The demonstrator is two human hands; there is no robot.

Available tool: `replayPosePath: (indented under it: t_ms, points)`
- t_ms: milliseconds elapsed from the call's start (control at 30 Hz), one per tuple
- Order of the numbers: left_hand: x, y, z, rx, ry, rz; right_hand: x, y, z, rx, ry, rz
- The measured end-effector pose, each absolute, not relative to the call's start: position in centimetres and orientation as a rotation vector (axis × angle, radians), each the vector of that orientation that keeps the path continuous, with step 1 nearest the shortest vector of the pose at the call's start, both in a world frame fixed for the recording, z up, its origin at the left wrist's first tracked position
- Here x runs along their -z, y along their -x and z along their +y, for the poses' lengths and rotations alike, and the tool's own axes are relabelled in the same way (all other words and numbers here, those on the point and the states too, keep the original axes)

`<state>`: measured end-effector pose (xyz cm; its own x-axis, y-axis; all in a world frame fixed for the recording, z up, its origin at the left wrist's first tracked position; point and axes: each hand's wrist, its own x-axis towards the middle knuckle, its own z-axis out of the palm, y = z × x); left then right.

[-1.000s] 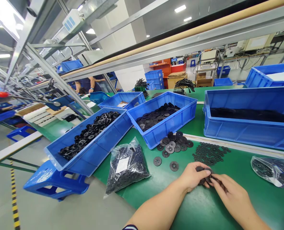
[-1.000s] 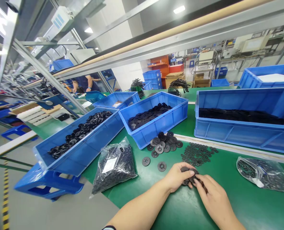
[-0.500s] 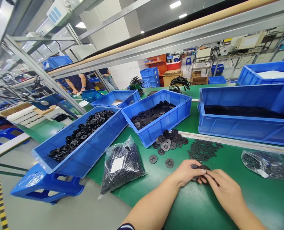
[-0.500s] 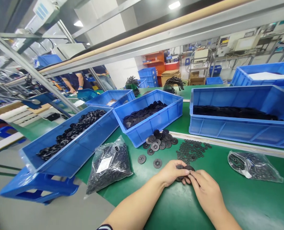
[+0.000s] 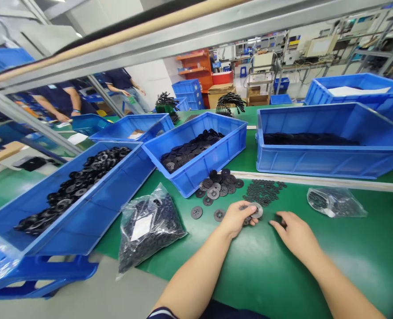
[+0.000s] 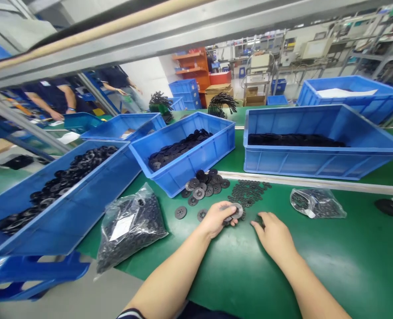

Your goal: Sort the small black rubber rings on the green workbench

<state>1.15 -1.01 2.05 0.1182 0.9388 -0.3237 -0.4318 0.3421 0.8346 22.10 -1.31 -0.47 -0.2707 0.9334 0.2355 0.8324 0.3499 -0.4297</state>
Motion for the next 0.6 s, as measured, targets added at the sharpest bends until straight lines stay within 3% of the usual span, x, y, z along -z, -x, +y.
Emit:
replayPosePath:
  t_ms: [267, 600]
  points:
    - [-2.3, -0.7, -0.6, -1.082, -0.580, 0.941, -2.5, -21.0, -1.5, -0.461, 1.770, -2.339]
    - [-1.7, -0.4, -0.6, -1.051, -0.562, 0.863, -2.5, -21.1, -1.6, -0.487, 1.782, -2.332]
